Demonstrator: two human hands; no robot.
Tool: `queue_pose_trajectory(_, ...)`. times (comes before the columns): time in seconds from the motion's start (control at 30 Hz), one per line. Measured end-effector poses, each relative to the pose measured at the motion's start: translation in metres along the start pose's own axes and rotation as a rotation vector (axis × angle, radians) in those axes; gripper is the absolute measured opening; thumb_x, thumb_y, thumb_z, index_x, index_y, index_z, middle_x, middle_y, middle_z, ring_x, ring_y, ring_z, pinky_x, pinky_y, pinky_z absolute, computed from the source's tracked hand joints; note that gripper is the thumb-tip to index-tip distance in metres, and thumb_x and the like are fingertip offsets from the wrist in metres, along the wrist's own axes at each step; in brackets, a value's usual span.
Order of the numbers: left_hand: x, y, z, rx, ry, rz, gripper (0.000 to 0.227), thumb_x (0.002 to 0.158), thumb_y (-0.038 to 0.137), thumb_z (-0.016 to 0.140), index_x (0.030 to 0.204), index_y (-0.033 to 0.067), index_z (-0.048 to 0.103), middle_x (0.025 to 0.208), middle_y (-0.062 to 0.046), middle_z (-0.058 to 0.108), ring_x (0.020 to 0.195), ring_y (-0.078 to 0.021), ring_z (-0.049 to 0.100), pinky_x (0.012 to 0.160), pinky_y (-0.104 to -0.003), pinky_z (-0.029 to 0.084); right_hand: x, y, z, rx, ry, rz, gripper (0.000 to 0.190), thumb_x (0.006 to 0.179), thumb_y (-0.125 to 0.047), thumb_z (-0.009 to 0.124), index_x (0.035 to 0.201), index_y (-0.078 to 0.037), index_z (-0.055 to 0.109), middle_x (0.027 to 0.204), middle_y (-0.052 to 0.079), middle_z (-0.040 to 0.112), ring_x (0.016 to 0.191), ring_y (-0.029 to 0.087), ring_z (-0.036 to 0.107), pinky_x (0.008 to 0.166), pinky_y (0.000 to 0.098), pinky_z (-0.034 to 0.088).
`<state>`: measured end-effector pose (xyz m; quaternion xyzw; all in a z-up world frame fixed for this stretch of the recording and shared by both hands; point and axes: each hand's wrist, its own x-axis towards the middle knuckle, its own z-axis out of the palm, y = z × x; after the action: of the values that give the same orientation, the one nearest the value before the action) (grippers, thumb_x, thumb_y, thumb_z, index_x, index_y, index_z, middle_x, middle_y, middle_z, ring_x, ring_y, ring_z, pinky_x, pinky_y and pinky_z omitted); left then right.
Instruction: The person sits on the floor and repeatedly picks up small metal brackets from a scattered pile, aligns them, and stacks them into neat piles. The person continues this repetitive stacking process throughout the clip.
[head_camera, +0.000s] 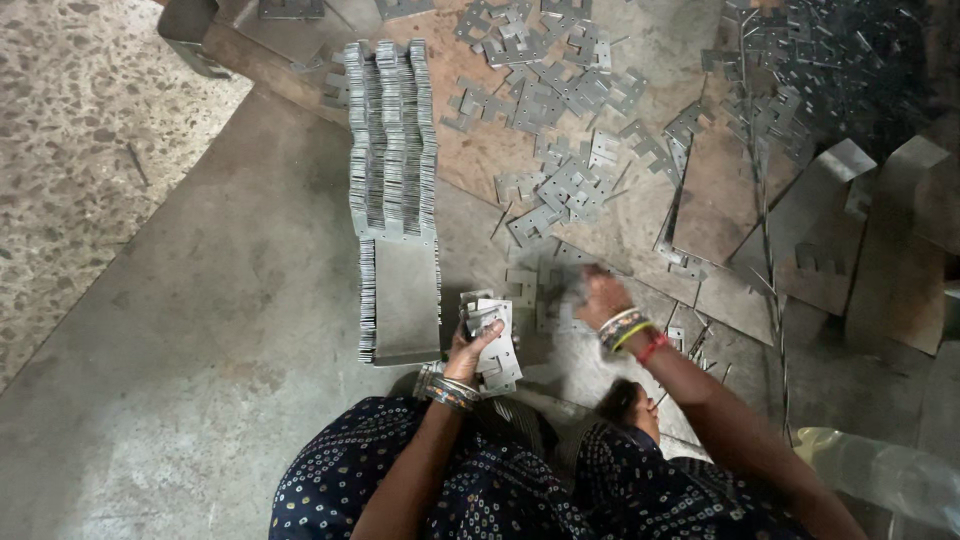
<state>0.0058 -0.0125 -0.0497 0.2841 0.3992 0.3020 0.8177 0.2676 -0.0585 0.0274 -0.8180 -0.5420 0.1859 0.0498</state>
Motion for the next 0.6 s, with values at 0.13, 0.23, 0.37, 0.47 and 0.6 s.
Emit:
queue_pose_trajectory(0.13, -0.006, 0.012, 0.006, -0.078, 0.024, -0.111, 0.063, 0.075, 0.028, 0.086, 0.128, 0.0088, 0.060, 0.102, -0.009, 0.073, 0.082, -0.0229, 0.072, 0.073, -0.039, 0.061, 0.020, 0.045, 0.017, -0.328, 0.349, -0.319, 0.057, 0.078, -0.026, 0.077, 0.130, -0.010, 0.060, 0.131, 0.016, 0.067, 0.119, 0.034, 0.063, 0.098, 0.0474, 0.054)
queue_pose_trajectory(0.23, -0.008, 0.022, 0.009, -0.102, -0.011, -0.152, 0.060, 0.080, 0.030, 0.084, 0.129, 0.0047, 0.062, 0.102, -0.009, 0.074, 0.082, -0.0217, 0.073, 0.073, -0.039, 0.061, 0.030, 0.060, 0.028, -0.281, 0.198, -0.133, 0.066, 0.076, -0.031, 0.078, 0.135, -0.010, 0.058, 0.125, 0.017, 0.066, 0.117, 0.035, 0.063, 0.098, 0.0467, 0.054)
queue_pose_trajectory(0.37, -0.007, 0.026, 0.010, -0.107, -0.039, -0.213, 0.054, 0.081, 0.030, 0.080, 0.125, 0.0064, 0.061, 0.100, -0.012, 0.077, 0.082, -0.0248, 0.076, 0.073, -0.041, 0.063, 0.038, 0.057, 0.017, -0.163, -0.064, 0.115, 0.065, 0.078, -0.040, 0.085, 0.127, -0.006, 0.058, 0.113, 0.022, 0.066, 0.107, 0.040, 0.064, 0.095, 0.0481, 0.054)
queue_pose_trajectory(0.47, -0.006, 0.023, 0.007, -0.060, 0.005, -0.262, 0.052, 0.081, 0.032, 0.079, 0.126, 0.0105, 0.062, 0.104, -0.008, 0.076, 0.086, -0.0214, 0.075, 0.075, -0.040, 0.063, 0.016, 0.039, 0.004, -0.100, 0.067, -0.058, 0.037, 0.081, -0.026, 0.082, 0.112, -0.012, 0.068, 0.107, 0.015, 0.070, 0.098, 0.034, 0.069, 0.089, 0.0449, 0.058)
queue_pose_trajectory(0.6, 0.002, 0.013, -0.003, -0.145, -0.072, -0.254, 0.057, 0.089, 0.046, 0.072, 0.126, 0.0031, 0.066, 0.103, -0.012, 0.074, 0.084, -0.0243, 0.073, 0.073, -0.039, 0.062, -0.030, 0.007, 0.007, -0.218, 0.201, -0.469, 0.032, 0.089, -0.010, 0.071, 0.121, -0.015, 0.069, 0.113, 0.008, 0.067, 0.095, 0.023, 0.068, 0.074, 0.0354, 0.060)
